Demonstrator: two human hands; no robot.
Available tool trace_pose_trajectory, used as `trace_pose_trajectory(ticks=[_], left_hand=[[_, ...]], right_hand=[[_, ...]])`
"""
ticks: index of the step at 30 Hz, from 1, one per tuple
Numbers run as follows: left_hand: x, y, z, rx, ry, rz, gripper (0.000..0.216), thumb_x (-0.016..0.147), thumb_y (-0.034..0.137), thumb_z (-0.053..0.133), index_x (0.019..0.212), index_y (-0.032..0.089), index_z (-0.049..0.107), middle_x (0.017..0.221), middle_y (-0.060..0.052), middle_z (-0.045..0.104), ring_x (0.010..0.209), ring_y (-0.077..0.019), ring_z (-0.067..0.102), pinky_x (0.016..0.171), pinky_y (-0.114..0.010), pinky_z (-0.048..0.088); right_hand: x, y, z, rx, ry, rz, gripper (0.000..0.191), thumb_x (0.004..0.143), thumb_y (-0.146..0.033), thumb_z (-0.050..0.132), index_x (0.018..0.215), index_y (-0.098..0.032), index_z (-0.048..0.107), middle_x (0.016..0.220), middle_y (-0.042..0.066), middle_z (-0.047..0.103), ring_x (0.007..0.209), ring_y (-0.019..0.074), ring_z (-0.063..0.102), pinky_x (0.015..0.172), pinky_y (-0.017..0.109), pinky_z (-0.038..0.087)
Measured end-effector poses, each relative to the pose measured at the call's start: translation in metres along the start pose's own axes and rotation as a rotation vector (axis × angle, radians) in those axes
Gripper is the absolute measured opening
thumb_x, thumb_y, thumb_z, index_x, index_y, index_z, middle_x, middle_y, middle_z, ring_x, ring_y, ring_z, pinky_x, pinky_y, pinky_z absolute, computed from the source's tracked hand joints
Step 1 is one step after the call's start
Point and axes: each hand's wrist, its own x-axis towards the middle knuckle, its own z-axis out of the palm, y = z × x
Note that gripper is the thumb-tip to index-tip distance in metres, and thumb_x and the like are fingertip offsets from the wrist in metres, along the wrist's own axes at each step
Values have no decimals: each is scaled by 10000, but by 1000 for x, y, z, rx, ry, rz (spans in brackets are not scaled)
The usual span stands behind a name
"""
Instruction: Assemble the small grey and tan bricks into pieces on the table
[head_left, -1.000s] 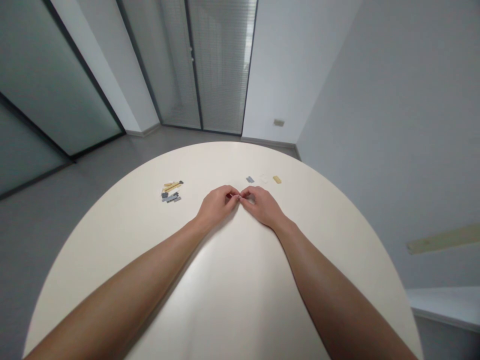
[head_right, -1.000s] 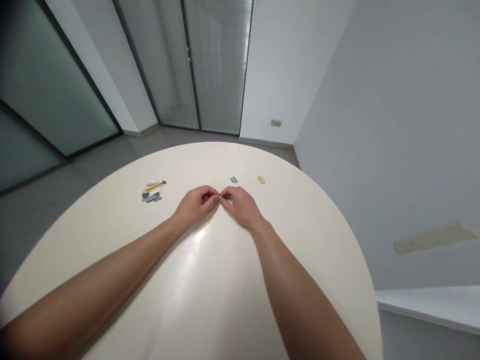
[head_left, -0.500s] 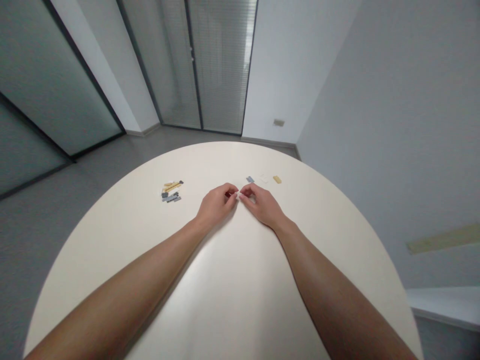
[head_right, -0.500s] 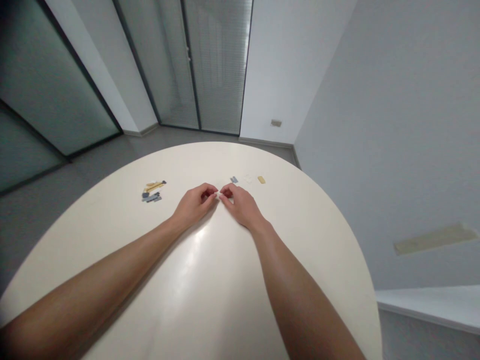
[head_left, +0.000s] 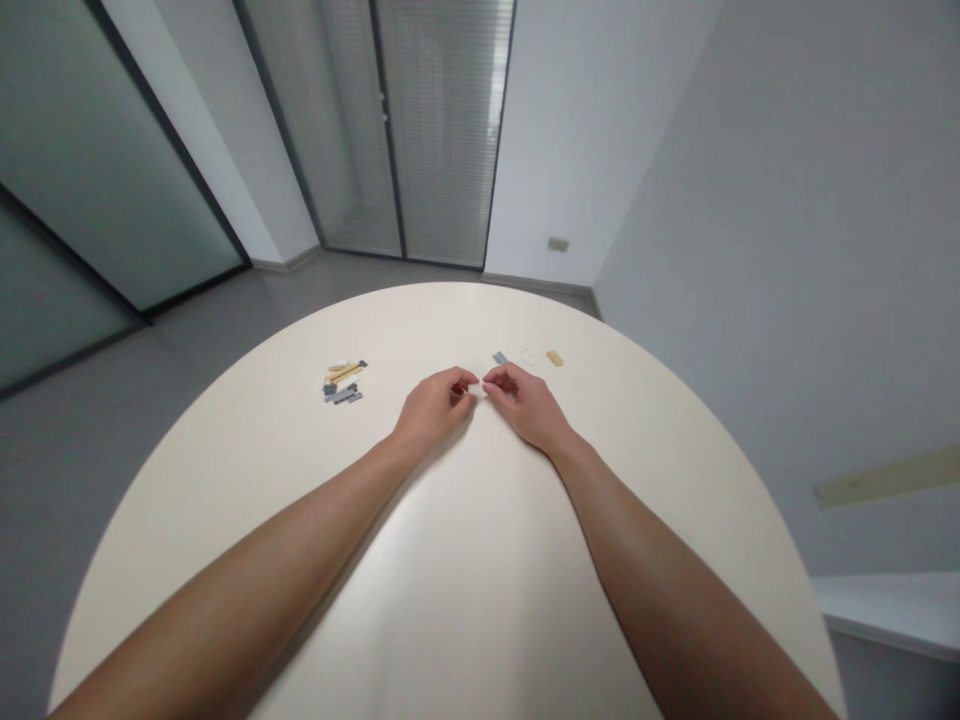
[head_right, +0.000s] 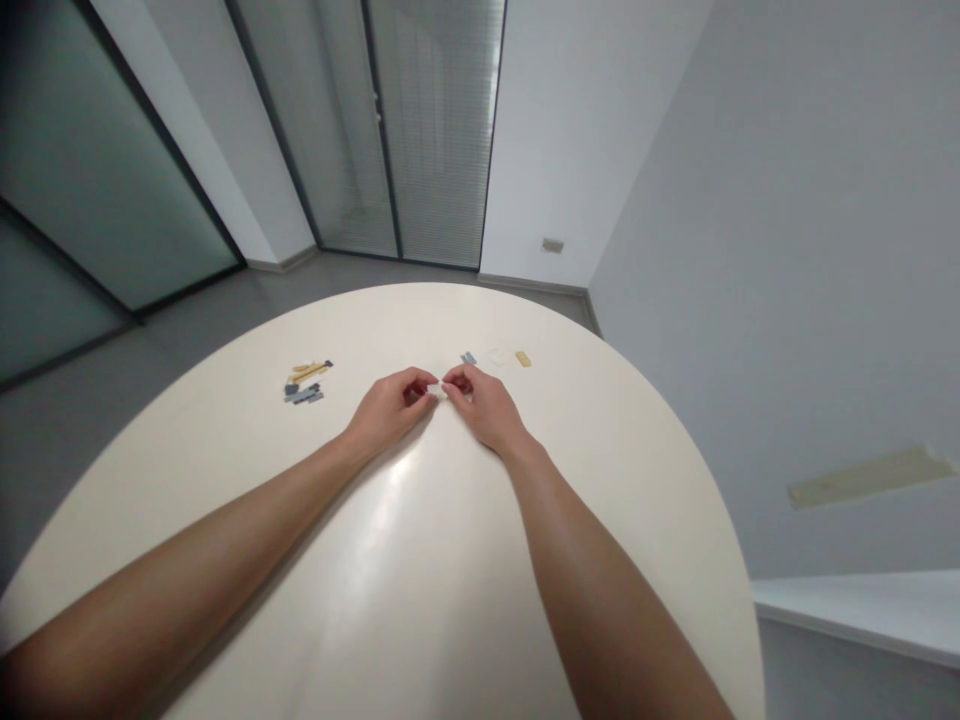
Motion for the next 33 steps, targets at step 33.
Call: trace_pose_trajectory(ticks=[33], left_hand=[[0,-3,1,-33,32,6,212,915,265,575,1095,211,672,1013,-57,753,854,-188,671,796,-337,508]], right_hand=[[0,2,-1,5,-4,16,151,895,-256,649,1038,-212,672,936,37,739,853,171,684,825,340,527]])
